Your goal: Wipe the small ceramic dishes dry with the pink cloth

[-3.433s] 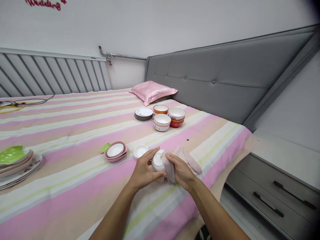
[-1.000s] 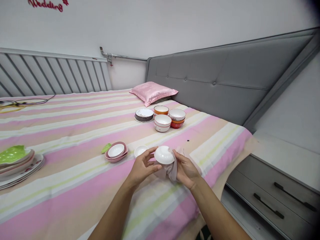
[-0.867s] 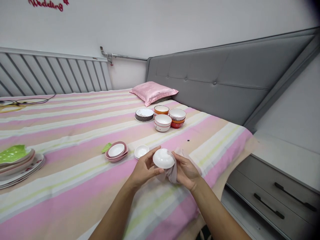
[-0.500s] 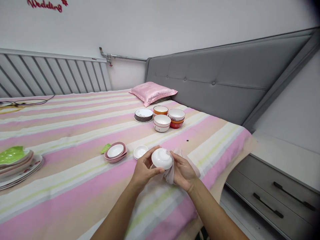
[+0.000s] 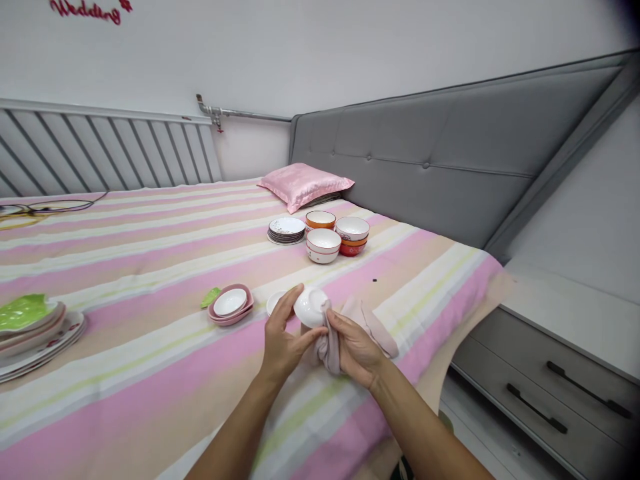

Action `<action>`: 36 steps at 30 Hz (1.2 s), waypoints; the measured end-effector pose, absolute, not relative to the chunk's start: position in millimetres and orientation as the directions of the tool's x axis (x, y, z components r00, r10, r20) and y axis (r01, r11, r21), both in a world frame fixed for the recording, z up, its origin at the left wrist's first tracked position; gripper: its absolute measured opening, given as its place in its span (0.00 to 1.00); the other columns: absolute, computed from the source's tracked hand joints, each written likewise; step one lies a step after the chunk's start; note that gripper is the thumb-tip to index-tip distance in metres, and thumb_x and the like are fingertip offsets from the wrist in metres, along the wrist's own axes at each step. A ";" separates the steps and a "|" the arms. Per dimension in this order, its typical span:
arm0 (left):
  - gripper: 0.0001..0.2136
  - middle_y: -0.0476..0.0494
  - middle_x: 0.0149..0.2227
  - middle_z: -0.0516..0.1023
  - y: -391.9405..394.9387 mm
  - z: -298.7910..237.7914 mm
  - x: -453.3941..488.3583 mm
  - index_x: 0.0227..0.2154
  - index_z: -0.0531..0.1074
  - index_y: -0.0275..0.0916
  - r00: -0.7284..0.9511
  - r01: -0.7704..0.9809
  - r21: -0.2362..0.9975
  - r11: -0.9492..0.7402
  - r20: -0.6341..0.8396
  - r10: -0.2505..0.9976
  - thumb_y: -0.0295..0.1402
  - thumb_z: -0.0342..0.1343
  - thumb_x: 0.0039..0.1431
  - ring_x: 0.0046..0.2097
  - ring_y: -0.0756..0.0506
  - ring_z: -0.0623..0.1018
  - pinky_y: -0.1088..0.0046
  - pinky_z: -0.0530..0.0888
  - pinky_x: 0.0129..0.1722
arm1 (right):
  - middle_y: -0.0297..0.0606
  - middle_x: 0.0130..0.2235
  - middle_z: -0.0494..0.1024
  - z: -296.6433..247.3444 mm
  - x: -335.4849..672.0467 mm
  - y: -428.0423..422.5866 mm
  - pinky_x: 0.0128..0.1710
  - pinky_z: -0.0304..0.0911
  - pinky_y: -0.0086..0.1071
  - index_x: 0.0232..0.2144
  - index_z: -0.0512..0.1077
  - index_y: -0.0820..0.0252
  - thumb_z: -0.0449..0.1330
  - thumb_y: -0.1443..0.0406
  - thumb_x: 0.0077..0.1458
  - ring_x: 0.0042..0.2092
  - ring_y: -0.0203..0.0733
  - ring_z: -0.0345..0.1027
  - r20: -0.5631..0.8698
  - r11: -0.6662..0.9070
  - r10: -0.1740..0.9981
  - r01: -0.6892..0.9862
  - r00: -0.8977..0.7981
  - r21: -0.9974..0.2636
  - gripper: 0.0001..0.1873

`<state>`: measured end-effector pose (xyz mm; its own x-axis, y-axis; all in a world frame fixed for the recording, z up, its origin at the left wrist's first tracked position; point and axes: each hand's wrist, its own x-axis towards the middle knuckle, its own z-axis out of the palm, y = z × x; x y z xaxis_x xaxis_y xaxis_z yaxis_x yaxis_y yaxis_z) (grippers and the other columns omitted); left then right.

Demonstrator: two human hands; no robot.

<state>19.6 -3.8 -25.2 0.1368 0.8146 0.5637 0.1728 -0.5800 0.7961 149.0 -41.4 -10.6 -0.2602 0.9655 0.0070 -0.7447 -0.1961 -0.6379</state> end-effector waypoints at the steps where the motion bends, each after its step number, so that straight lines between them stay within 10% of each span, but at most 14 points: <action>1: 0.35 0.40 0.53 0.66 -4.1 -24.8 19.3 0.52 0.62 0.44 0.130 0.207 0.772 -0.602 0.588 0.798 0.32 0.66 0.37 0.55 0.40 0.64 0.63 0.66 0.51 | 0.37 0.33 0.77 -9.3 148.5 -41.8 0.34 0.64 0.27 0.40 0.71 0.61 0.58 0.60 0.52 0.34 0.35 0.70 0.018 -0.189 0.965 -0.740 -0.262 -0.646 0.14; 8: 0.34 0.41 0.52 0.67 -5.0 -21.5 18.1 0.52 0.63 0.44 0.115 0.243 0.731 -0.638 0.631 0.767 0.32 0.66 0.38 0.54 0.40 0.65 0.65 0.69 0.47 | 0.39 0.33 0.77 -8.0 146.3 -43.5 0.34 0.63 0.28 0.41 0.71 0.62 0.59 0.56 0.50 0.35 0.37 0.70 0.015 -0.185 0.961 -0.684 -0.275 -0.706 0.19; 20: 0.35 0.36 0.53 0.66 -0.8 -13.6 7.9 0.52 0.61 0.41 0.398 -0.255 0.921 -0.295 0.378 0.836 0.28 0.66 0.37 0.54 0.39 0.66 0.63 0.63 0.53 | 0.36 0.36 0.76 -10.2 155.0 -41.4 0.37 0.63 0.28 0.44 0.68 0.60 0.51 0.60 0.58 0.37 0.35 0.68 0.025 -0.214 0.955 -0.745 -0.296 -0.632 0.15; 36: 0.34 0.35 0.49 0.71 -2.0 -18.8 -0.6 0.51 0.66 0.36 0.573 -0.403 0.912 0.073 0.189 0.798 0.50 0.58 0.42 0.51 0.33 0.67 0.64 0.67 0.45 | 0.35 0.36 0.75 -12.7 151.0 -47.1 0.37 0.63 0.29 0.42 0.69 0.60 0.54 0.59 0.56 0.37 0.35 0.68 -0.004 -0.303 0.920 -0.709 -0.391 -0.637 0.14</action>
